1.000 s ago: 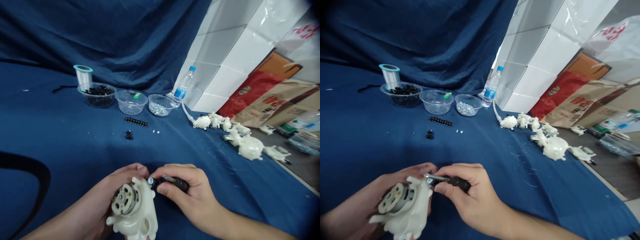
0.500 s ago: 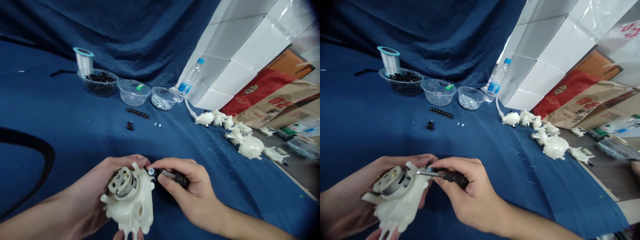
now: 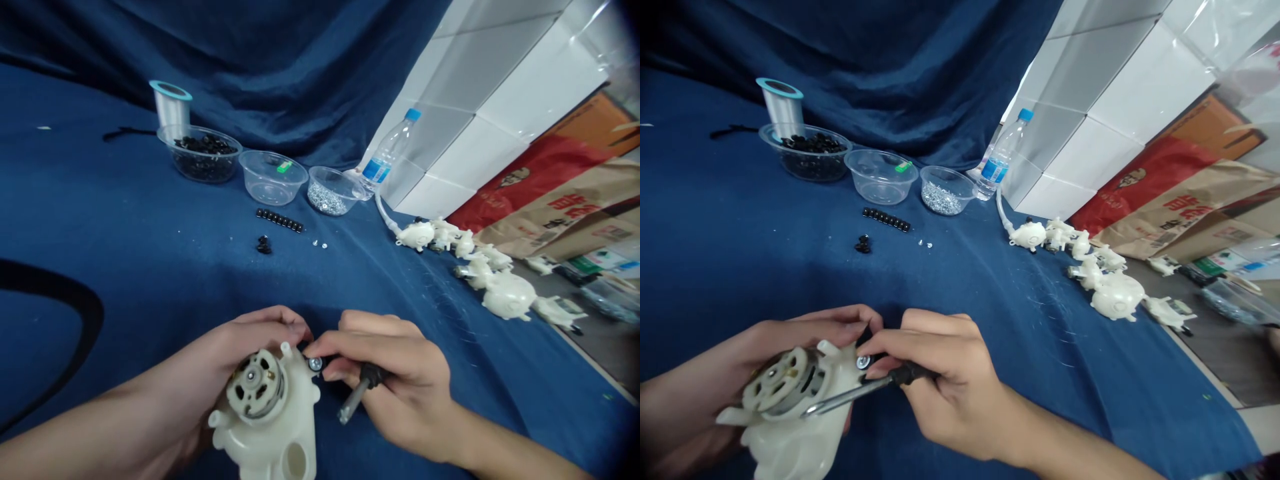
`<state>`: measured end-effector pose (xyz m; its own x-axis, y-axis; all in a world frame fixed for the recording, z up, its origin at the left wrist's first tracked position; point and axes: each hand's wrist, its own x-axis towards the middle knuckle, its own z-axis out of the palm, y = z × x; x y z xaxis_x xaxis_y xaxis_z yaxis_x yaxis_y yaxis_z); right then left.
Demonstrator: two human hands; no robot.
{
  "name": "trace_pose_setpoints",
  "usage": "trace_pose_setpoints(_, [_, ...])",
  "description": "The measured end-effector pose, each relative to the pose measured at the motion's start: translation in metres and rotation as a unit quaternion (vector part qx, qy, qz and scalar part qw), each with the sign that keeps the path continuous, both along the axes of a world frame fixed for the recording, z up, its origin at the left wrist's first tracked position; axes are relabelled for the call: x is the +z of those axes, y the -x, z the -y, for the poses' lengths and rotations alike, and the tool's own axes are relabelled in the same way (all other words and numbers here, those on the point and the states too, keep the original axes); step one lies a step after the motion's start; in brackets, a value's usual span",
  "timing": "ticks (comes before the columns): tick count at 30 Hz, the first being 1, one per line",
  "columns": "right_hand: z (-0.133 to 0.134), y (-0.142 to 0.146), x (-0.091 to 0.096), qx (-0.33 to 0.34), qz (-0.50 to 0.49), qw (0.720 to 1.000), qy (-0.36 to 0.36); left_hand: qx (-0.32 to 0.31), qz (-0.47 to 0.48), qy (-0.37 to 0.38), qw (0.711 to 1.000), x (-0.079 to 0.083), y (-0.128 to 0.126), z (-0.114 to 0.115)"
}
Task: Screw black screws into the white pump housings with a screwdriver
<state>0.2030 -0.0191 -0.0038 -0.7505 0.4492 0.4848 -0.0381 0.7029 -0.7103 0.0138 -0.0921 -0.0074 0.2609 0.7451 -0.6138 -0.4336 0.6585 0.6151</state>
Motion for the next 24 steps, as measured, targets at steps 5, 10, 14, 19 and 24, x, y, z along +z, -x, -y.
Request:
trace_pose_setpoints(5, [-0.001, 0.001, -0.002, -0.022, -0.016, 1.0, -0.002, -0.017, -0.024, 0.001, 1.0, 0.011, 0.003, 0.0])
trace_pose_setpoints(10, [0.003, 0.003, 0.001, -0.03, -0.021, 0.998, -0.048, -0.05, -0.046, -0.026, 0.997, 0.018, 0.003, 0.001])
trace_pose_setpoints(14, [0.005, 0.0, 0.003, -0.019, 0.032, 0.993, -0.11, -0.022, -0.031, -0.025, 0.999, 0.007, -0.003, -0.004])
trace_pose_setpoints(19, [0.007, -0.006, 0.004, -0.012, 0.066, 0.985, -0.157, -0.015, -0.061, -0.011, 0.998, 0.002, -0.006, -0.005])
trace_pose_setpoints(24, [0.008, -0.006, 0.004, -0.017, 0.094, 0.972, -0.214, -0.017, -0.037, -0.022, 0.999, 0.002, -0.003, -0.001])
